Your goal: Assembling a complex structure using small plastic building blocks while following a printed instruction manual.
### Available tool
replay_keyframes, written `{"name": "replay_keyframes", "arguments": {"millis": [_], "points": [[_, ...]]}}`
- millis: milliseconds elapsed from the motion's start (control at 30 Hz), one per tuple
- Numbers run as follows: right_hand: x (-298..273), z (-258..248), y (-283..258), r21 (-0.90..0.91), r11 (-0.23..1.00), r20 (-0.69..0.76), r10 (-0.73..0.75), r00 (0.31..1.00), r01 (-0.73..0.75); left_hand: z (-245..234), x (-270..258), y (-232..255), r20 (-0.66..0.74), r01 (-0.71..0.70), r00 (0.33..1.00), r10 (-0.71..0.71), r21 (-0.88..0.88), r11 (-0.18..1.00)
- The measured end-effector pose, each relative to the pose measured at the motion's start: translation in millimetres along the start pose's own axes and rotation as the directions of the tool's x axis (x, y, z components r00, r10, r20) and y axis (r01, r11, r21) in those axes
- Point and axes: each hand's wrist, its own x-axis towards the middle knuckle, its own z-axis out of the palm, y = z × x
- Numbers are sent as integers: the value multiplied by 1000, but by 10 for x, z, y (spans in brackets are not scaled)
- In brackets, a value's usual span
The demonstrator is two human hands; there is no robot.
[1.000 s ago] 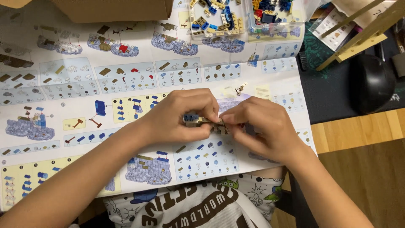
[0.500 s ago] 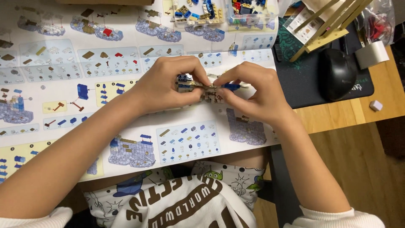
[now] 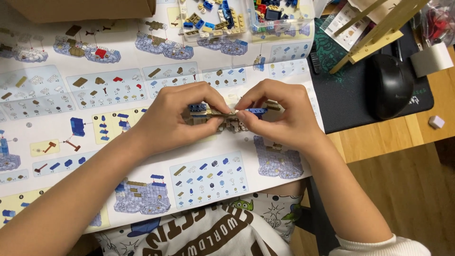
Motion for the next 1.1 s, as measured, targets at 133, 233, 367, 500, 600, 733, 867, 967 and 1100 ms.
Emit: {"name": "replay_keyframes", "arguments": {"millis": [133, 233, 367, 500, 600, 733, 867, 967, 1100], "points": [[0, -16, 25, 2, 1000, 16, -25, 1000, 25, -9, -7, 20, 7, 22, 1000, -22, -19, 1000], [12, -62, -9, -77, 992, 35, -98, 995, 100, -12, -17, 28, 35, 28, 999, -28, -3, 1000], [-50, -188, 87, 44, 999, -65, -29, 997, 32, -3, -38, 48, 54, 60, 997, -58, -34, 998], [-111, -317, 27, -282, 950, -259, 58, 964, -134, -4, -112, 150, 90, 93, 992, -89, -42, 995], [-163, -337, 52, -459, 869, -178, 111, 978, -182, -1, -135, 147, 66, 47, 997, -41, -79, 996], [-131, -271, 114, -529, 846, -31, 65, 997, -71, -13, -129, 142, 73, 62, 996, -56, -72, 995], [-6, -233, 138, -604, 795, 81, 4, 997, 46, -9, -124, 137, 72, 56, 996, -52, -49, 997], [7, -228, 174, -610, 789, 73, -33, 997, 71, 1, -130, 121, 74, 75, 995, -72, -46, 996], [-24, -226, 222, -584, 810, 53, -27, 998, 53, -3, -124, 158, 74, 130, 989, -127, -43, 991]]}}
